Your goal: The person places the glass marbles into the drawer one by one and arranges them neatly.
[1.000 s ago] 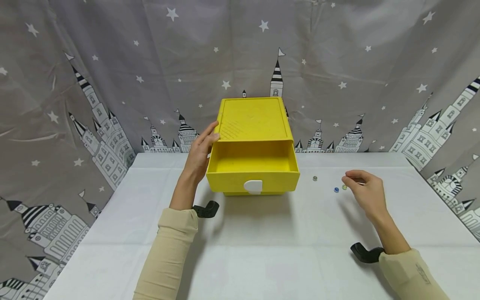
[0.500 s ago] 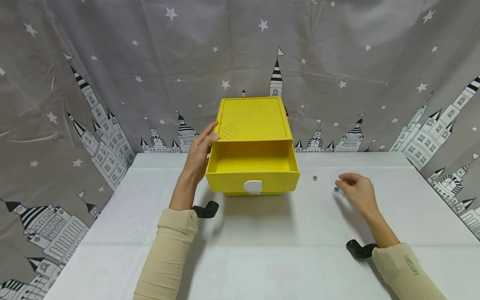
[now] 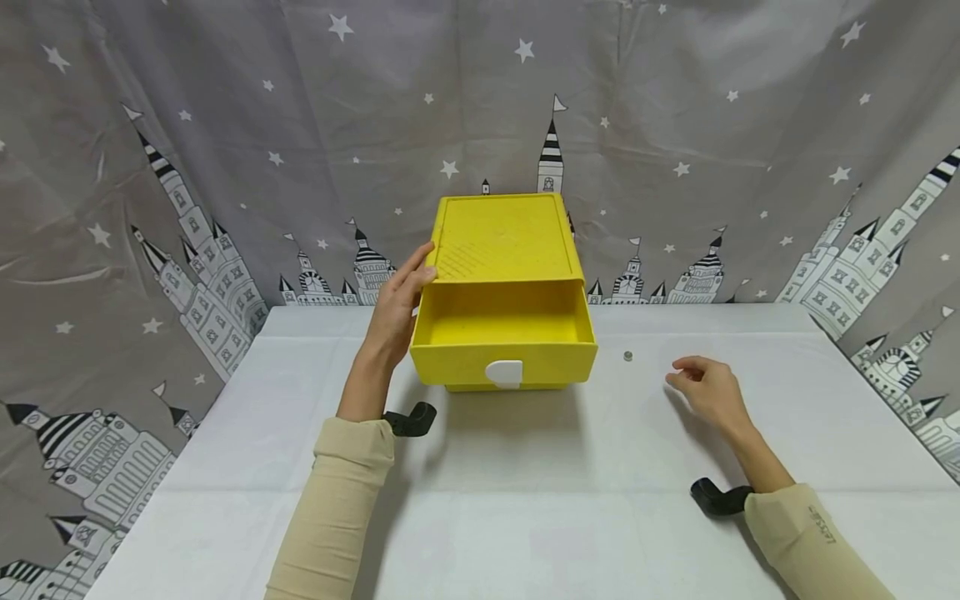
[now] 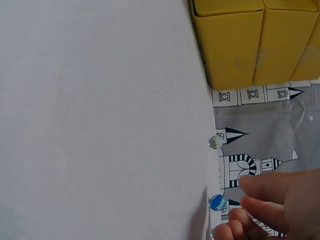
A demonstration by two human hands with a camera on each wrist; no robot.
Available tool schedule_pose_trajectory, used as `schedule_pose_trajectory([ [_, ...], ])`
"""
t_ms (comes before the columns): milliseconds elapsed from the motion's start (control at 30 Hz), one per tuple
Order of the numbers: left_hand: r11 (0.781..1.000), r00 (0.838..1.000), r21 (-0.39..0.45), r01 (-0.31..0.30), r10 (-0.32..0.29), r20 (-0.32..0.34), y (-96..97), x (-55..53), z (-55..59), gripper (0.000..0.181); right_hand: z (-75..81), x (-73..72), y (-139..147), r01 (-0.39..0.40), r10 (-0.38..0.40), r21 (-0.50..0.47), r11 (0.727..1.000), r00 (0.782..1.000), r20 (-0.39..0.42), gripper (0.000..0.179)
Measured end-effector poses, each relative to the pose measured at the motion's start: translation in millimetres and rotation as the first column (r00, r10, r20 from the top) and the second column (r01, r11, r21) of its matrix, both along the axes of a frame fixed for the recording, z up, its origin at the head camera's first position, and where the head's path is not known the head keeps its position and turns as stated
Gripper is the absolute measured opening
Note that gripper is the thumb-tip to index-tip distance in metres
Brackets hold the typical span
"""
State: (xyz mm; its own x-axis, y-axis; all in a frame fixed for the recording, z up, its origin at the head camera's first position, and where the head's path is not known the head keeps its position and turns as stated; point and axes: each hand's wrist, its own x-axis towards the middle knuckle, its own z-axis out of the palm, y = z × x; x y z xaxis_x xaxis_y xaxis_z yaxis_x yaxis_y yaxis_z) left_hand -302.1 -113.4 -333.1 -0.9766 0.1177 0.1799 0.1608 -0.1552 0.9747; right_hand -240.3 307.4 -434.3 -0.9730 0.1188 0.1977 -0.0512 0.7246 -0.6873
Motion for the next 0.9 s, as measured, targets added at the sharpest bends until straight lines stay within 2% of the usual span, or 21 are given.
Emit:
schedule_pose_trajectory([
  [133, 1.000, 1.000, -0.015, 0.000, 0.000, -0.002, 0.3, 0.5, 0.6, 0.058, -5.9, -0.2, 2, 0.004, -0.004, 0.006, 1.000, 1.000, 0.024, 0.031],
  [367, 1.000, 1.000, -0.007, 0.002, -0.002, -0.004, -0.1, 0.4, 0.4, 0.058, -12.3, -2.0, 4, 0.007, -0.007, 0.010, 1.000, 1.000, 0.018, 0.031],
  [900, 1.000, 1.000, 0.004, 0.015, -0.015, -0.012, -1.0, 0.4, 0.1, 0.058, -18.0, -3.4, 2, 0.013, -0.015, 0.060, 0.998, 1.000, 0.025, 0.028],
])
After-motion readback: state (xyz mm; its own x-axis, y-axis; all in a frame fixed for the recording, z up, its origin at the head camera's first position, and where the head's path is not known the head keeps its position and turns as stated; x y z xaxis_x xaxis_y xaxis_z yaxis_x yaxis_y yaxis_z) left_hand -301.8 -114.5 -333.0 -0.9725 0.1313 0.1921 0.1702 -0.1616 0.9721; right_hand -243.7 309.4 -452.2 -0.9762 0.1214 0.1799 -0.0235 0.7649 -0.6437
